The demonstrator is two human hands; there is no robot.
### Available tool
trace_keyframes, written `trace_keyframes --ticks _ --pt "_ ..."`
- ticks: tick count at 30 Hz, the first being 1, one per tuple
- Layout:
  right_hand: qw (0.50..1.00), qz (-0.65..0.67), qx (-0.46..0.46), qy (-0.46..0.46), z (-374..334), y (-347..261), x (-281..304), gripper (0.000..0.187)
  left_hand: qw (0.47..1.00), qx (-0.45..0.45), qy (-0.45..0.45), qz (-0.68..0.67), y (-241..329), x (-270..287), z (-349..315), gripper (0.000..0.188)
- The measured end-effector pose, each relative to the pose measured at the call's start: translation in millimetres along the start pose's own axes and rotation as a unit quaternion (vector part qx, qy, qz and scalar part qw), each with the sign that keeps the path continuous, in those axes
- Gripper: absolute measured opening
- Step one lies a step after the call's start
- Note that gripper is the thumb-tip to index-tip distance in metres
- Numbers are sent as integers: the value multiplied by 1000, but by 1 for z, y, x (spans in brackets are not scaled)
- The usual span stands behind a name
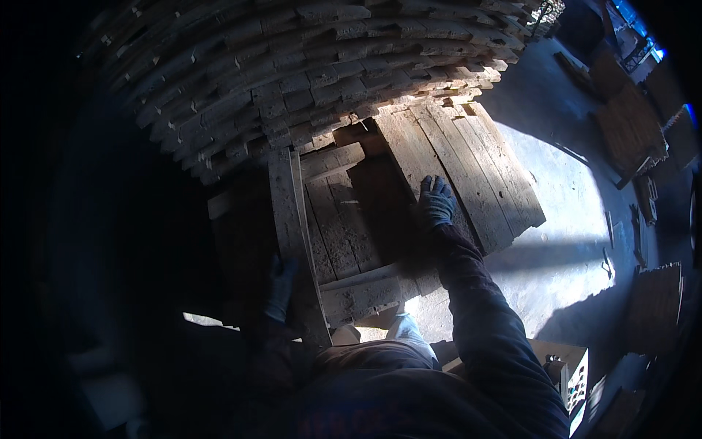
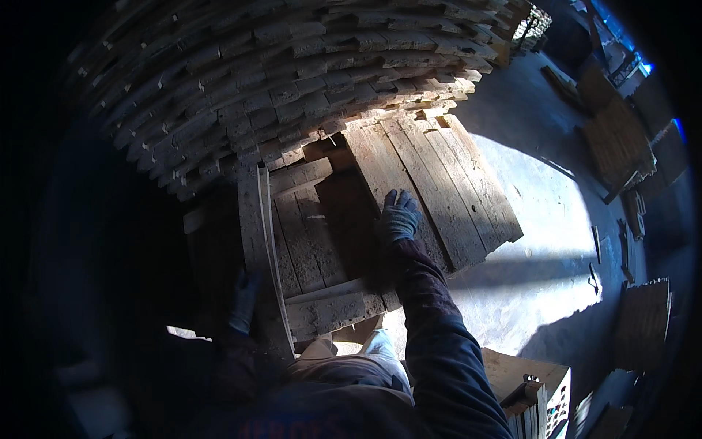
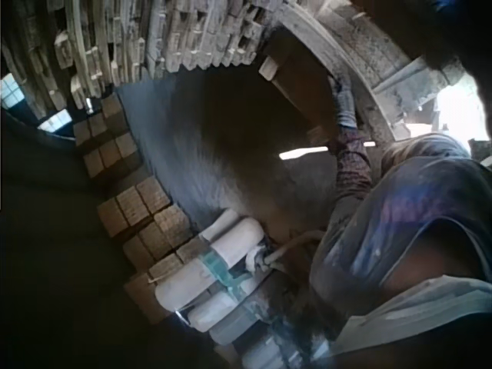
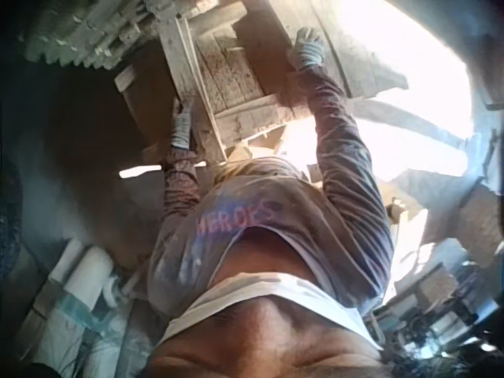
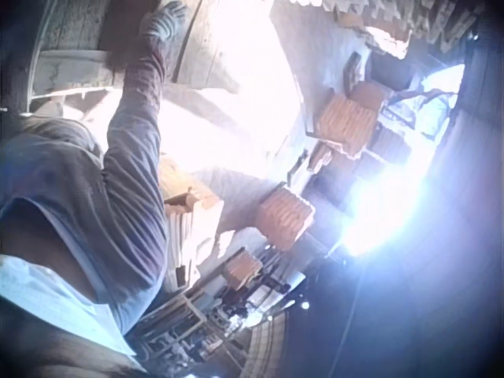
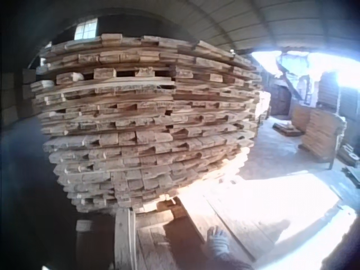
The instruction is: The person repeatedly picks up stacks of wooden planks from a conveyor belt and places them onto a growing pile on the floor. The person wears gloves and handles the planks by hand, moving between the conveyor and the pile throughout the clip.
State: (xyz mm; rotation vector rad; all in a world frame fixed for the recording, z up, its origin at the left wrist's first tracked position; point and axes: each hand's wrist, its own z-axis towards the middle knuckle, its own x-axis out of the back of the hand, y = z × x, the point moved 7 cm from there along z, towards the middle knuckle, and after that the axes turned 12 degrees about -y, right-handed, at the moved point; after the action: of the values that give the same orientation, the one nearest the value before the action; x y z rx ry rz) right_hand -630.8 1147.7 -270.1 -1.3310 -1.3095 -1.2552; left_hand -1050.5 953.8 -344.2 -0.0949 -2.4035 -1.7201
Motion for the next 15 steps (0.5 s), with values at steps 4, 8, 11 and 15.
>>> trace_keyframes --ticks 4,8,11,15 --pt "995 95 14 21 62 -1 -42 46 901 -7 -217 376 -81 18 65 36" --pt "969 149 114 -162 40 15 -29 28 977 60 -180 -95 -91 12 8 40" --pt "964 129 100 -211 10 77 25 33 983 96 -95 -124 26 -45 -31 53" --pt "980 119 130 -93 17 84 45 50 992 89 89 -17 90 -88 -38 99"
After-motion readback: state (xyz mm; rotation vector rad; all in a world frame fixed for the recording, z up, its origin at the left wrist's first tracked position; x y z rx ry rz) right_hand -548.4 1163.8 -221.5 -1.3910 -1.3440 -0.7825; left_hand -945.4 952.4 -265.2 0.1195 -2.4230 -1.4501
